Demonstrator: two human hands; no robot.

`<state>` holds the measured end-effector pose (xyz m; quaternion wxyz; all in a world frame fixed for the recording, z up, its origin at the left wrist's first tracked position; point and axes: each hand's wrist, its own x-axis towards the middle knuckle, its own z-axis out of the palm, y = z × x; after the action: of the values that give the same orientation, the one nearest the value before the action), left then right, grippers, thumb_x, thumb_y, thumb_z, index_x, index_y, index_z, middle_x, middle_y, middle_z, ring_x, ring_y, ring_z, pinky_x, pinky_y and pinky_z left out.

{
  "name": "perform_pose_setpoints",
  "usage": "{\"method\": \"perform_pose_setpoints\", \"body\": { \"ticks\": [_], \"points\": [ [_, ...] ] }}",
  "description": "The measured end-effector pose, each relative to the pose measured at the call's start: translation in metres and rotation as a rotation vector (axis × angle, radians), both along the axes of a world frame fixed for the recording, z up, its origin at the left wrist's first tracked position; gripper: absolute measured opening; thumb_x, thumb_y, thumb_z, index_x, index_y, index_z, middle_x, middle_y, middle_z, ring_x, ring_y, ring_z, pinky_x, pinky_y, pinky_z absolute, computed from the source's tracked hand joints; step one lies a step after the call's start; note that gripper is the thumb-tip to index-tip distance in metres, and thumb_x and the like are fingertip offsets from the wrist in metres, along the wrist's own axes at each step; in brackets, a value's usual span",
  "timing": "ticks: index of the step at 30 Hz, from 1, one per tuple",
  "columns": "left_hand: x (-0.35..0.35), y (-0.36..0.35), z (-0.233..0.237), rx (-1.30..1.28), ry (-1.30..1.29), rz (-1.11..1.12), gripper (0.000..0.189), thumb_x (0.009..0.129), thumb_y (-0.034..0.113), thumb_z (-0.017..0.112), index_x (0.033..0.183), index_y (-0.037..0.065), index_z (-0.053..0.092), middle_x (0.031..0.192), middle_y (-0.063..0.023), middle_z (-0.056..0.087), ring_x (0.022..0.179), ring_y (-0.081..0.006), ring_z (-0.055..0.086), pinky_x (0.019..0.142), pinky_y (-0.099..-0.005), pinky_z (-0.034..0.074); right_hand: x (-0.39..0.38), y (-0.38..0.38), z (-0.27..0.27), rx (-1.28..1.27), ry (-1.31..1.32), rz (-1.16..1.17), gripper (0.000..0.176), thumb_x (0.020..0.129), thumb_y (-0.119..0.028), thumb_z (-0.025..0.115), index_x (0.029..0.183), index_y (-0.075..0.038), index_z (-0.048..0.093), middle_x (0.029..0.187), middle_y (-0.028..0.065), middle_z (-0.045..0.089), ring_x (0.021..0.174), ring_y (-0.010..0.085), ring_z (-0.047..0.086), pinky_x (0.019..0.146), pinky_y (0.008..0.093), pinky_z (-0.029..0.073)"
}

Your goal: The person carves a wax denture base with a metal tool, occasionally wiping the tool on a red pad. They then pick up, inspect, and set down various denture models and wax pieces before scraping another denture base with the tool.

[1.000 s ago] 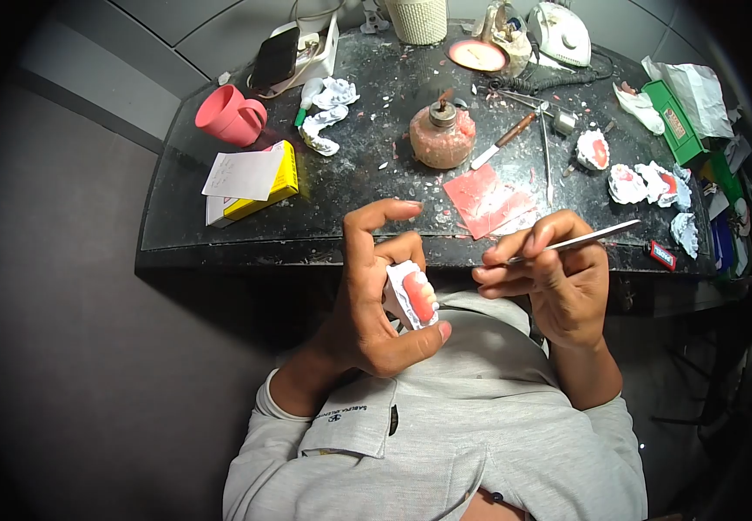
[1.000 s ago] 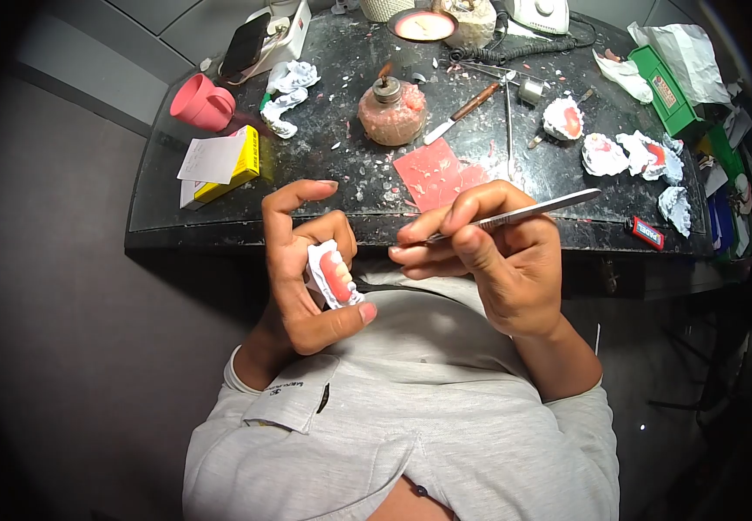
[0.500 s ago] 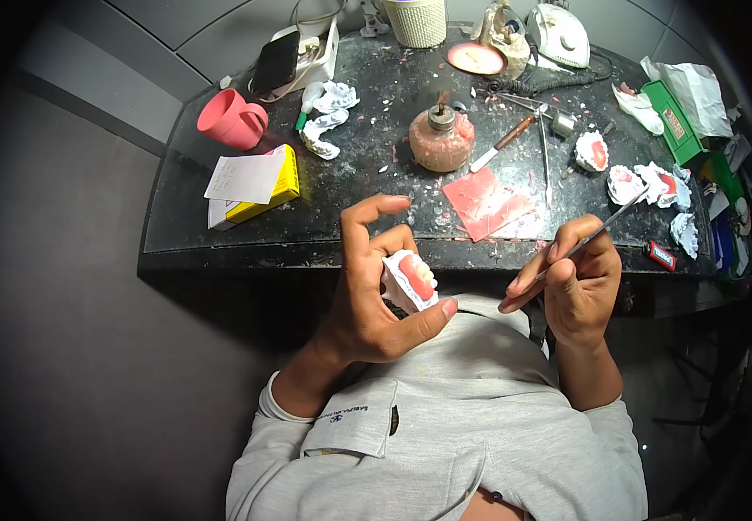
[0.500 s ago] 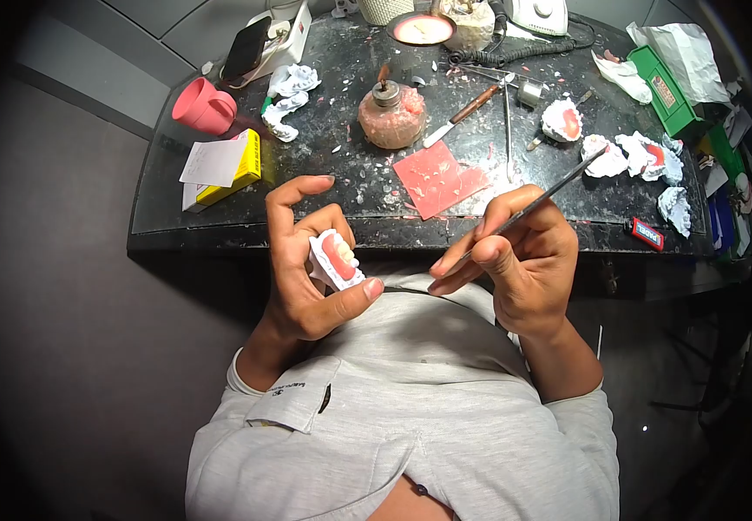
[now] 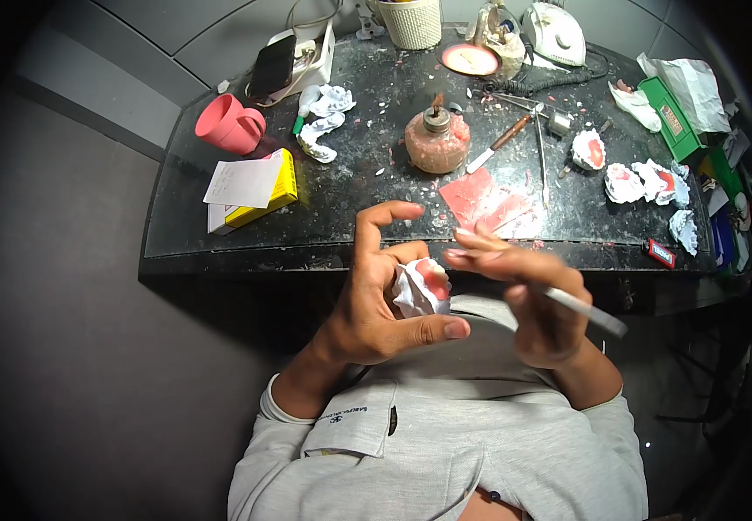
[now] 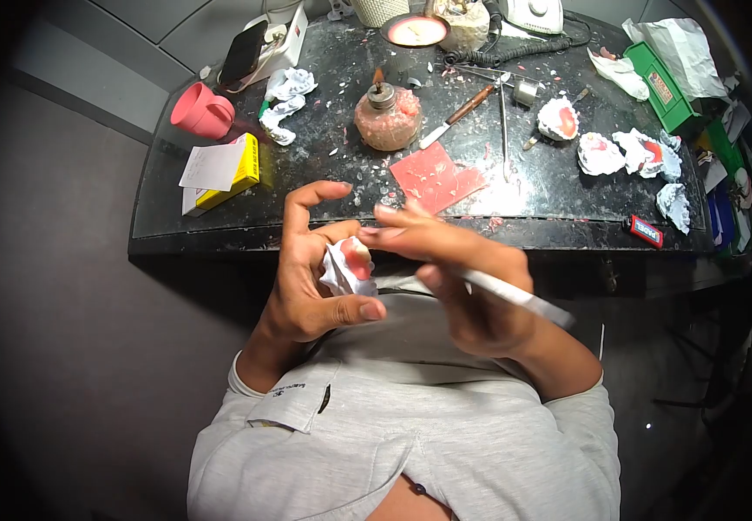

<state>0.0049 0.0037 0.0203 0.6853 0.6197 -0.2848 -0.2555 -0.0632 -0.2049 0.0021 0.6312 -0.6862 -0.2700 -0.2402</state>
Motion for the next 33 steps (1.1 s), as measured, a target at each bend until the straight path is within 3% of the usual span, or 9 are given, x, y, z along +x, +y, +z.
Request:
{"method": "perform_pose_setpoints", "body": {
  "ticks": [2, 4, 6, 7, 13, 17, 21, 25, 33],
  "points": [
    [-0.001, -0.002, -0.002, -0.082, 0.068, -0.002, 0.112, 0.072, 0.013, 0.096, 0.147, 0.003, 0.014, 0.09, -0.0058, 0.062, 0.08, -0.0068, 0.059, 0.072, -0.0195, 0.047, 0.002, -0.004, 0.004, -0.255, -0.059, -0.029, 0.033, 0.095, 0.004, 0.062, 0.128, -0.002, 0.064, 0.123, 0.0129, 0.074, 0.129, 0.0408, 0.061, 0.118, 0.0679, 0.026],
    [0.001, 0.001, -0.004, -0.082, 0.07, -0.021, 0.113, 0.072, 0.015, 0.097, 0.147, 0.003, 0.014, 0.09, -0.0056, 0.062, 0.08, -0.007, 0.059, 0.072, -0.0195, 0.046, 0.003, -0.01, 0.003, -0.209, -0.121, 0.013, 0.027, 0.103, -0.005, 0.056, 0.128, 0.0, 0.063, 0.095, 0.0153, 0.078, 0.115, 0.0369, 0.071, 0.12, 0.0671, 0.024],
    [0.003, 0.004, -0.008, -0.084, 0.072, -0.035, 0.114, 0.071, 0.016, 0.098, 0.147, 0.003, 0.014, 0.09, -0.0055, 0.062, 0.08, -0.0071, 0.059, 0.072, -0.0194, 0.046, 0.001, -0.015, -0.002, 0.185, -0.13, 0.082, 0.03, 0.11, -0.016, 0.047, 0.127, 0.004, 0.06, 0.059, 0.0116, 0.069, 0.092, 0.032, 0.078, 0.121, 0.0646, 0.025],
    [0.005, 0.005, -0.011, -0.104, 0.05, -0.045, 0.114, 0.07, 0.016, 0.098, 0.147, 0.003, 0.014, 0.09, -0.0054, 0.061, 0.08, -0.0073, 0.058, 0.072, -0.0197, 0.046, 0.003, -0.019, 0.0, 0.235, -0.125, 0.07, 0.04, 0.113, -0.025, 0.039, 0.123, 0.008, 0.058, 0.04, 0.0038, 0.052, 0.075, 0.0267, 0.078, 0.12, 0.0618, 0.029],
    [0.007, 0.001, -0.023, -0.139, -0.332, 0.119, 0.114, 0.068, 0.029, 0.098, 0.146, 0.001, 0.02, 0.086, -0.0037, 0.056, 0.078, -0.0092, 0.054, 0.073, -0.0219, 0.044, 0.004, -0.042, -0.004, 0.282, -0.068, -0.103, 0.039, 0.111, -0.021, 0.045, 0.125, 0.014, 0.058, 0.049, 0.0041, 0.053, 0.054, 0.017, 0.066, 0.099, 0.053, 0.055],
    [0.013, -0.002, -0.032, -0.135, -0.671, 0.31, 0.108, 0.066, 0.038, 0.098, 0.142, 0.0, 0.03, 0.083, -0.0009, 0.052, 0.075, -0.0106, 0.049, 0.071, -0.0246, 0.043, 0.013, -0.051, -0.018, 0.232, -0.061, -0.311, 0.035, 0.11, -0.018, 0.05, 0.125, 0.013, 0.061, 0.058, 0.0043, 0.057, 0.05, 0.0108, 0.058, 0.087, 0.0457, 0.06],
    [0.018, 0.007, -0.034, -0.127, -0.878, 0.428, 0.101, 0.068, 0.037, 0.097, 0.139, 0.002, 0.033, 0.082, 0.0009, 0.05, 0.072, -0.0106, 0.047, 0.068, -0.0246, 0.043, 0.022, -0.063, -0.028, 0.058, 0.064, -0.545, 0.032, 0.108, -0.017, 0.053, 0.127, 0.006, 0.065, 0.087, 0.012, 0.072, 0.078, 0.018, 0.07, 0.083, 0.0354, 0.06],
    [0.025, 0.014, -0.034, -0.136, -1.004, 0.47, 0.1, 0.068, 0.037, 0.097, 0.138, 0.005, 0.034, 0.082, 0.0013, 0.049, 0.072, -0.0108, 0.046, 0.067, -0.0245, 0.043, 0.026, -0.064, -0.03, 0.038, -0.03, -0.545, 0.027, 0.108, -0.009, 0.05, 0.125, 0.005, 0.066, 0.129, 0.0218, 0.063, 0.107, 0.0239, 0.067, 0.088, 0.0352, 0.06],
    [0.026, 0.019, -0.029, -0.063, -1.122, 0.563, 0.1, 0.067, 0.037, 0.097, 0.137, 0.004, 0.033, 0.082, 0.0006, 0.047, 0.072, -0.0111, 0.045, 0.071, -0.0256, 0.045, 0.023, -0.062, -0.033, 0.165, 0.027, -0.472, 0.028, 0.109, -0.011, 0.048, 0.123, 0.005, 0.066, 0.126, 0.0195, 0.065, 0.109, 0.0255, 0.069, 0.088, 0.0349, 0.06]
  ]
}}
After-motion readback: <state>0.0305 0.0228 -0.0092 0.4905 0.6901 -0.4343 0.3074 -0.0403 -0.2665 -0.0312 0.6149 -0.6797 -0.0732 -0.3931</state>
